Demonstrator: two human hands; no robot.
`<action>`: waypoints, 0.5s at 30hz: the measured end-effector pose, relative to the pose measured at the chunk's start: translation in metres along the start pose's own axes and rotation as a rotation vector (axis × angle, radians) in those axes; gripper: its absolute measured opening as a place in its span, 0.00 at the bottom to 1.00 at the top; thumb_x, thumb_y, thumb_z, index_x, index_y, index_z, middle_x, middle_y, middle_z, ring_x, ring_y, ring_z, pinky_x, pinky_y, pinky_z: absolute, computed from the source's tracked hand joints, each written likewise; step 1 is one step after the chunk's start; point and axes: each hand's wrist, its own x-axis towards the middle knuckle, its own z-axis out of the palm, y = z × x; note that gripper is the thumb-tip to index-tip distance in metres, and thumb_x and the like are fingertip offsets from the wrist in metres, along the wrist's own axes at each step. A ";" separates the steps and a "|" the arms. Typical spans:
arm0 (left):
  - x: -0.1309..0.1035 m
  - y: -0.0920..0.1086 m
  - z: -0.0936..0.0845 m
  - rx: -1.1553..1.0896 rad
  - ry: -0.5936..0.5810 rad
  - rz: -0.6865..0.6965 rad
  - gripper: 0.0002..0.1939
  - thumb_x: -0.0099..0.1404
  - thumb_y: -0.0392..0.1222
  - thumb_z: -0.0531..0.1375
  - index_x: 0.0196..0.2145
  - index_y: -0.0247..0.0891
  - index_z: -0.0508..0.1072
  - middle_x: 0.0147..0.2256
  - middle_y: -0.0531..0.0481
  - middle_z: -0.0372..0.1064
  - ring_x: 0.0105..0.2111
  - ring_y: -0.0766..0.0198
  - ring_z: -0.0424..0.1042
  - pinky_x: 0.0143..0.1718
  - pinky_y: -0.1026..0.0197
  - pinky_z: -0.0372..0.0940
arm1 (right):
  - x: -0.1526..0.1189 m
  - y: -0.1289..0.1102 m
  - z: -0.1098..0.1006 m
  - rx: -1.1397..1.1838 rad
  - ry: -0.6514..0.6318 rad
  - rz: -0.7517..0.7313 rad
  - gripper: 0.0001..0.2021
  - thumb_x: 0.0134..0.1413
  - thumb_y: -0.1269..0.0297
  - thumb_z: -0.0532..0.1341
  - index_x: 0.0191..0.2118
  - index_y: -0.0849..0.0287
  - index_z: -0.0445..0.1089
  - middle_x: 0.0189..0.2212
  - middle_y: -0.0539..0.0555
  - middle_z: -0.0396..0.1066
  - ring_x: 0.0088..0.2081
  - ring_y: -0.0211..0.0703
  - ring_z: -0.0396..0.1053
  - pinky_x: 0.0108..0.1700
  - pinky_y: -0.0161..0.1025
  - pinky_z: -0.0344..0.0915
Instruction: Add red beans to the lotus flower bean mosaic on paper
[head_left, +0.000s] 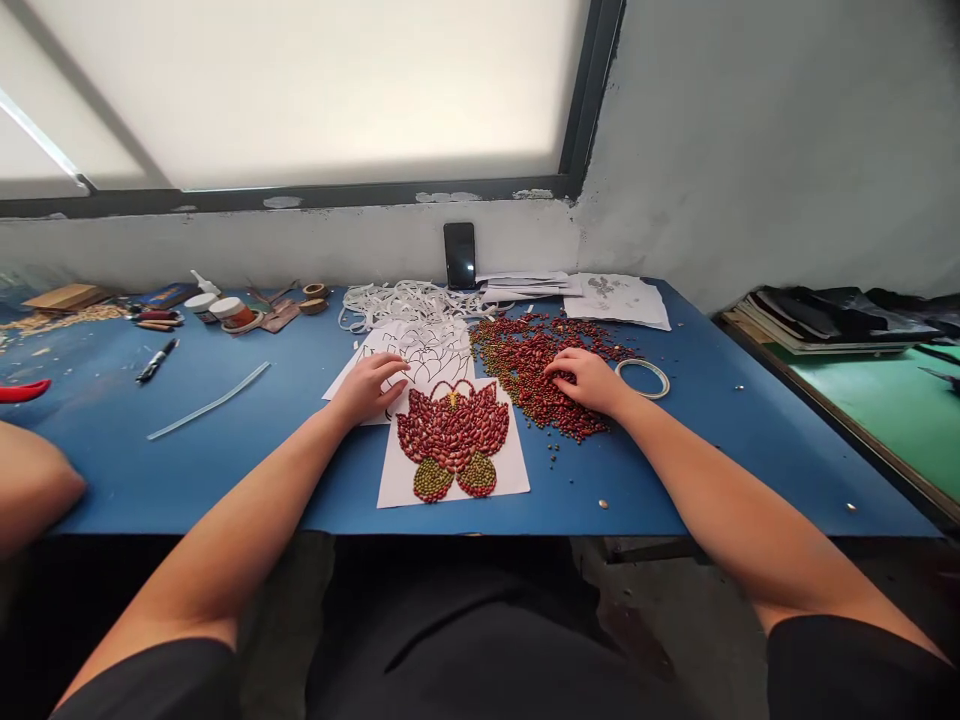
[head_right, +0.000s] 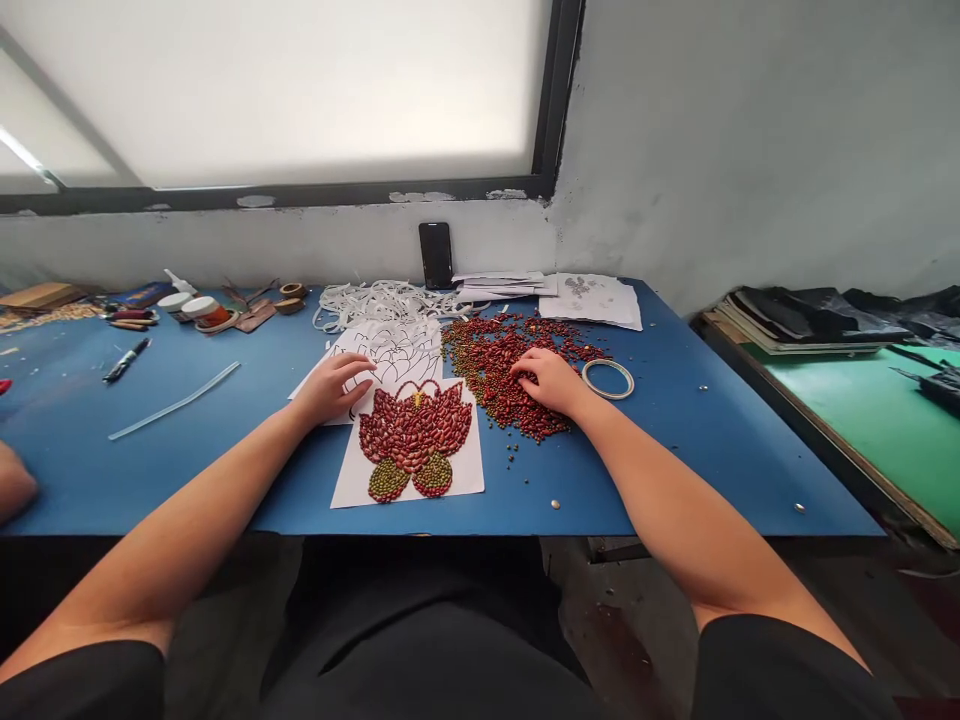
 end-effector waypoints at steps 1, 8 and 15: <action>0.000 0.001 0.000 0.004 -0.003 0.006 0.18 0.76 0.50 0.55 0.50 0.39 0.80 0.52 0.36 0.78 0.53 0.45 0.78 0.56 0.40 0.74 | 0.000 0.000 0.000 -0.007 -0.002 -0.019 0.11 0.62 0.70 0.63 0.43 0.57 0.84 0.45 0.62 0.82 0.49 0.56 0.80 0.58 0.54 0.75; -0.002 0.006 0.000 0.020 -0.025 0.026 0.18 0.76 0.49 0.56 0.52 0.41 0.80 0.53 0.38 0.78 0.53 0.48 0.78 0.57 0.43 0.74 | 0.003 -0.010 -0.004 0.087 0.094 0.044 0.05 0.58 0.66 0.65 0.38 0.58 0.80 0.38 0.59 0.82 0.41 0.51 0.79 0.50 0.48 0.74; -0.001 0.006 0.000 0.001 -0.031 0.046 0.18 0.76 0.49 0.55 0.51 0.39 0.80 0.52 0.37 0.78 0.52 0.47 0.78 0.55 0.42 0.74 | 0.053 -0.071 0.010 0.375 -0.010 0.050 0.06 0.57 0.64 0.65 0.37 0.58 0.79 0.33 0.53 0.81 0.35 0.44 0.76 0.43 0.42 0.70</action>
